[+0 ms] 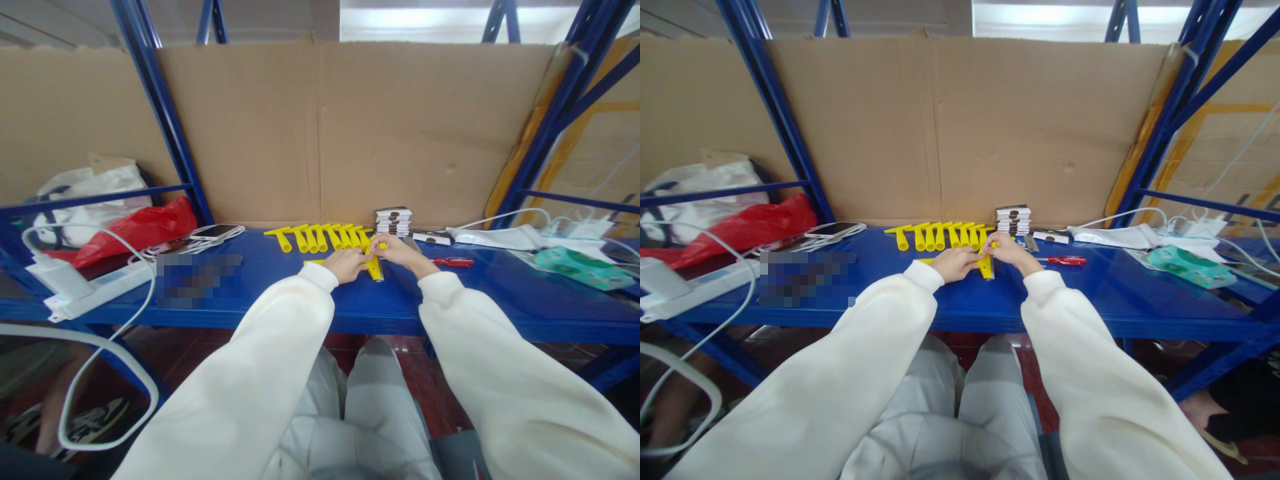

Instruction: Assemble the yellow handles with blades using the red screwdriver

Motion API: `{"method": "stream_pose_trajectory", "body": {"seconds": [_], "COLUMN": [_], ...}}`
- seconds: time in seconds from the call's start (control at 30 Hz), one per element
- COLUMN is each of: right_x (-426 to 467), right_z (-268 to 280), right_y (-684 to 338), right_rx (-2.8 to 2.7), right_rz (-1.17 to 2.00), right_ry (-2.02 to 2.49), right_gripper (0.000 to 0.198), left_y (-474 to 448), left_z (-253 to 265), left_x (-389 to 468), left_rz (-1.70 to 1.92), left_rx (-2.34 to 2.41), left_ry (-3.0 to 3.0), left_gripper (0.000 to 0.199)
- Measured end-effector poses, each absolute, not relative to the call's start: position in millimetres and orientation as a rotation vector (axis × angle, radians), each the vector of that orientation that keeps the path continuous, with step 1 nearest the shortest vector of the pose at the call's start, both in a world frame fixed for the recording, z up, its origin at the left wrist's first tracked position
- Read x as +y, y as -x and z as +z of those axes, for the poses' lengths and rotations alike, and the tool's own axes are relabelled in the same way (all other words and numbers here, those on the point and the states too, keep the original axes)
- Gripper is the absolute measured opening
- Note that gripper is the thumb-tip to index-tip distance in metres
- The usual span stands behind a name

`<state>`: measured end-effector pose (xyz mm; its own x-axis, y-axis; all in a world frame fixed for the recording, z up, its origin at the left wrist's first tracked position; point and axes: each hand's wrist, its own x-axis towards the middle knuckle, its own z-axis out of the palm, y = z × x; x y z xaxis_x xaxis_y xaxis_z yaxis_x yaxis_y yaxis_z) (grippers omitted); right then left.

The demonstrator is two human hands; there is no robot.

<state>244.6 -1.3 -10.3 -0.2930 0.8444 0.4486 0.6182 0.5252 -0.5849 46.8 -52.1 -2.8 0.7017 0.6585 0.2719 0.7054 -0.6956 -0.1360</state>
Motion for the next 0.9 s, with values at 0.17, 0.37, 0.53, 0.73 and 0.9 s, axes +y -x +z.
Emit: {"method": "stream_pose_trajectory", "body": {"seconds": [0.17, 0.37, 0.53, 0.73, 0.9], "right_x": [-2, -6, -7, -7, -16], "right_z": [-12, -13, -14, -13, -4], "right_y": [-242, -237, -235, -235, -233], "right_rx": [-1.967, -1.864, -1.839, -1.731, -1.429], "right_rz": [0.443, 0.525, 0.566, 0.609, 0.778], "right_ry": [1.219, 1.269, 1.272, 1.26, 1.259], "right_gripper": [0.011, 0.009, 0.007, 0.007, 0.012], "left_y": [-47, -48, -47, -47, -47], "left_z": [-3, -1, -2, -1, 3], "left_x": [-51, -54, -53, -54, -56], "left_rz": [-0.302, -0.276, -0.295, -0.296, -0.315], "left_rx": [-1.089, -1.103, -1.085, -1.097, -1.15], "left_ry": [2.677, 2.663, 2.658, 2.654, 2.654], "left_gripper": [0.039, 0.041, 0.041, 0.04, 0.044]}}
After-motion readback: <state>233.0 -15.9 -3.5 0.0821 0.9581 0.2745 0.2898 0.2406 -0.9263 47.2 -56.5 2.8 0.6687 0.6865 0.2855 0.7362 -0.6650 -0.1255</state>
